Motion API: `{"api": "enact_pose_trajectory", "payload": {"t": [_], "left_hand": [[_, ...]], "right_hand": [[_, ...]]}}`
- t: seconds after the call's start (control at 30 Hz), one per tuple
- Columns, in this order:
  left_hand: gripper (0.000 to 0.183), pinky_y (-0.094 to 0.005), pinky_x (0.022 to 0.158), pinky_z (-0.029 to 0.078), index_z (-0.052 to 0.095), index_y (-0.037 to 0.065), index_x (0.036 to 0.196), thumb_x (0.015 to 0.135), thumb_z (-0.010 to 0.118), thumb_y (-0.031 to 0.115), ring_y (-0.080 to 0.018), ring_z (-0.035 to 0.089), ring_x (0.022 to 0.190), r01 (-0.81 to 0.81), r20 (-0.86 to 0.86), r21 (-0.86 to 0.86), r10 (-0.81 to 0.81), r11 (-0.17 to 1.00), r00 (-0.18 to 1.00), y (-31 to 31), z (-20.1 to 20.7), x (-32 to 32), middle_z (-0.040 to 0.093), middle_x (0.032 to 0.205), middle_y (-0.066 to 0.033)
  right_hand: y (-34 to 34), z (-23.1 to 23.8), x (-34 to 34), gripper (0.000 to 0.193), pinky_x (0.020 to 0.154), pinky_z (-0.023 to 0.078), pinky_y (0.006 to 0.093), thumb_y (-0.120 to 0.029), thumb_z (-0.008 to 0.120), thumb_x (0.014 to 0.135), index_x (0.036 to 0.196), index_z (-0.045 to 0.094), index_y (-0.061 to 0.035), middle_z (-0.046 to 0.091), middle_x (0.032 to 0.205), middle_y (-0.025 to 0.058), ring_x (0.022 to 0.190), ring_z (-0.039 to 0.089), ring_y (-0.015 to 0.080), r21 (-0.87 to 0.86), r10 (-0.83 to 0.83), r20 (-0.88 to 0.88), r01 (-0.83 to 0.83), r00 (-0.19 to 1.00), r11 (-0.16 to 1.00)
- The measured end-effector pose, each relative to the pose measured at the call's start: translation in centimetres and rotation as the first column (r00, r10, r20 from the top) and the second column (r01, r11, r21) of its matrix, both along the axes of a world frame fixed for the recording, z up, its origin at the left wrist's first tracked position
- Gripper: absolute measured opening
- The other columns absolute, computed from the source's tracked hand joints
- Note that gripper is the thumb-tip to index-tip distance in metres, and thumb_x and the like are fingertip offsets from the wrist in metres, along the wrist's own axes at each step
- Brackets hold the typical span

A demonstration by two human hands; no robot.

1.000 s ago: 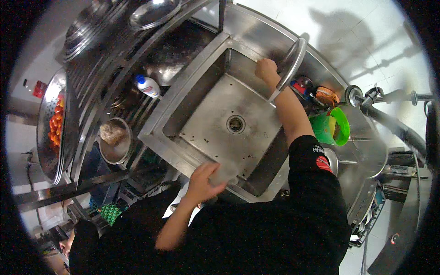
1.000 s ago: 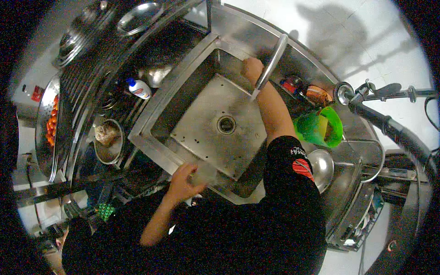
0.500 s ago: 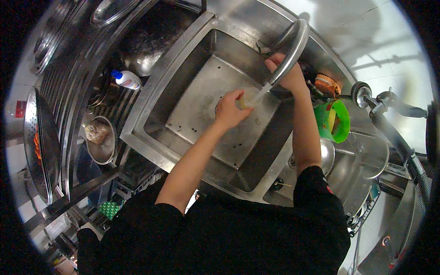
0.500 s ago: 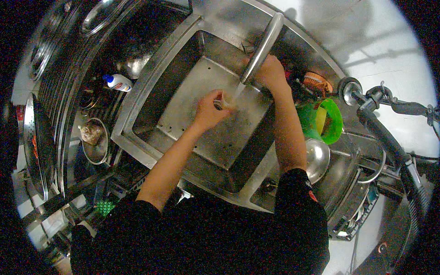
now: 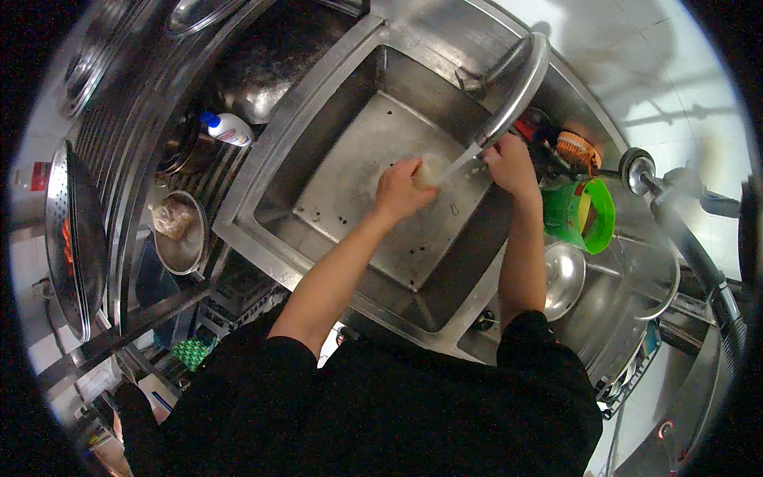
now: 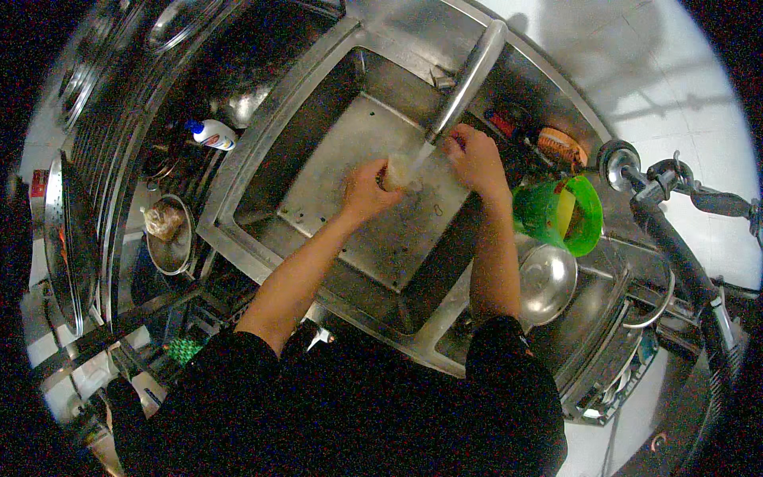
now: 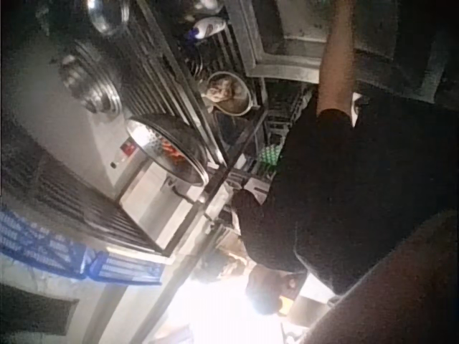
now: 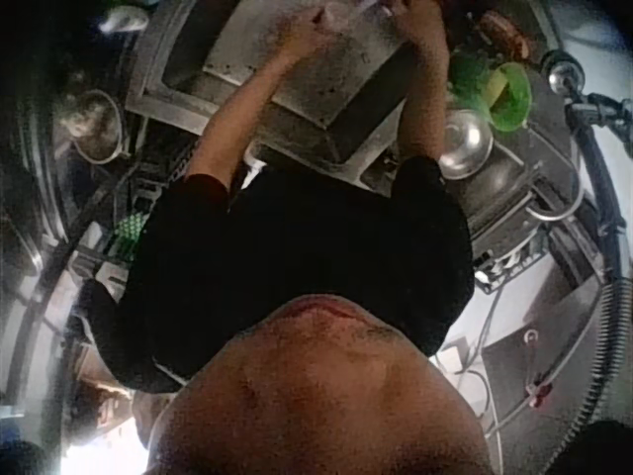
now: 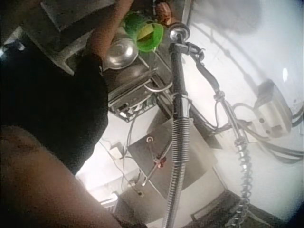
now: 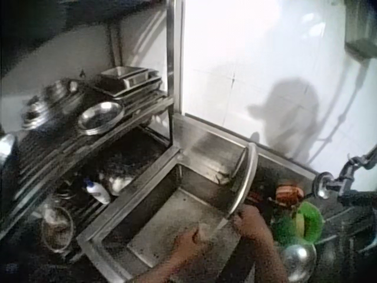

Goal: The person cooks a rolled omelet in a rectangular pan, repeatedly pouring egg mixture and folding it with chopsticks. They then move to a grill to retrieve a cooked fish and place it on a plate, followed by transferring the omelet to a cutting board and wiping the surface with a cloth.

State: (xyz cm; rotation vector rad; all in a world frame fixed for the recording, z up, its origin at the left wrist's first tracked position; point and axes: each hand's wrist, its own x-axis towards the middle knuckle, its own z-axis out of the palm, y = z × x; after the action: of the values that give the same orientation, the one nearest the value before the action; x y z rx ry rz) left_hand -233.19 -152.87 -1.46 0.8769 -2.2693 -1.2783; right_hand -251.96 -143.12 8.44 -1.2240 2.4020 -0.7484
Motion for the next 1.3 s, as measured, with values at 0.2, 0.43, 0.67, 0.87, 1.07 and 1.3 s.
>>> {"api": "enact_pose_trajectory", "payload": {"t": [0.2,0.43,0.67,0.87,1.07,1.3], "left_hand": [[0.042,-0.0425,0.07,0.047,0.057,0.007,0.093,0.058,0.075,0.022,-0.0331,0.059,0.085,0.07,-0.025,-0.139,-0.074,0.988,0.997,0.4,-0.9,-0.2,0.06,0.088,-0.012],[0.035,-0.0441,0.068,0.048,0.057,0.01,0.088,0.057,0.072,0.018,-0.0333,0.061,0.075,0.285,0.103,-0.13,-0.273,0.95,0.956,-0.2,-0.9,0.0,0.063,0.077,-0.0108],[0.045,-0.0431,0.074,0.049,0.06,0.011,0.1,0.059,0.073,0.025,-0.0335,0.063,0.084,0.221,0.194,-0.087,-0.201,0.971,0.96,-1.3,-0.7,0.6,0.066,0.087,-0.0133],[0.05,-0.0418,0.082,0.044,0.058,0.012,0.107,0.062,0.073,0.025,-0.0313,0.063,0.088,0.342,0.241,-0.165,-0.298,0.925,0.923,-1.8,-2.0,1.0,0.066,0.093,-0.0121],[0.047,-0.04,0.083,0.037,0.059,0.014,0.105,0.063,0.076,0.026,-0.0237,0.062,0.089,0.494,0.355,-0.409,-0.365,0.767,0.861,-1.8,-2.8,0.0,0.066,0.094,-0.0064],[0.047,-0.0423,0.08,0.038,0.059,0.014,0.105,0.063,0.076,0.024,-0.0241,0.061,0.092,0.387,0.209,-0.361,-0.331,0.849,0.92,-1.1,-4.1,1.0,0.066,0.094,-0.0053]], "right_hand": [[-1.0,-1.3,1.6,0.034,0.067,0.05,0.0344,-0.017,0.063,0.076,0.105,0.058,-0.0021,0.064,0.089,0.0146,0.071,0.063,0.0222,0.296,0.558,0.184,-0.586,0.81,0.754],[-2.8,-5.4,2.3,0.054,0.066,0.05,0.0322,-0.019,0.065,0.072,0.121,0.047,-0.0051,0.062,0.086,0.0064,0.074,0.063,0.0182,0.37,0.476,0.714,-0.854,0.514,0.366],[-3.0,-7.8,0.4,0.055,0.079,0.049,0.0365,-0.025,0.069,0.065,0.117,0.056,-0.0134,0.064,0.101,0.0128,0.092,0.062,0.0262,0.341,0.596,0.412,-0.723,0.689,0.601],[-0.1,-10.4,2.8,0.043,0.078,0.049,0.0394,-0.021,0.07,0.065,0.106,0.063,-0.0092,0.063,0.103,0.0108,0.094,0.061,0.0259,0.546,0.855,-0.234,-0.665,0.463,0.51],[-3.4,-9.0,3.0,0.05,0.068,0.052,0.0386,-0.026,0.073,0.07,0.114,0.059,-0.0086,0.065,0.094,0.0091,0.077,0.064,0.0276,0.623,0.495,0.614,-0.763,0.615,0.174],[-2.7,-8.2,2.2,0.065,0.057,0.052,0.0327,-0.029,0.076,0.07,0.125,0.049,-0.0093,0.066,0.085,0.0089,0.065,0.063,0.0192,0.455,0.444,0.704,-0.832,0.555,0.318]]}}
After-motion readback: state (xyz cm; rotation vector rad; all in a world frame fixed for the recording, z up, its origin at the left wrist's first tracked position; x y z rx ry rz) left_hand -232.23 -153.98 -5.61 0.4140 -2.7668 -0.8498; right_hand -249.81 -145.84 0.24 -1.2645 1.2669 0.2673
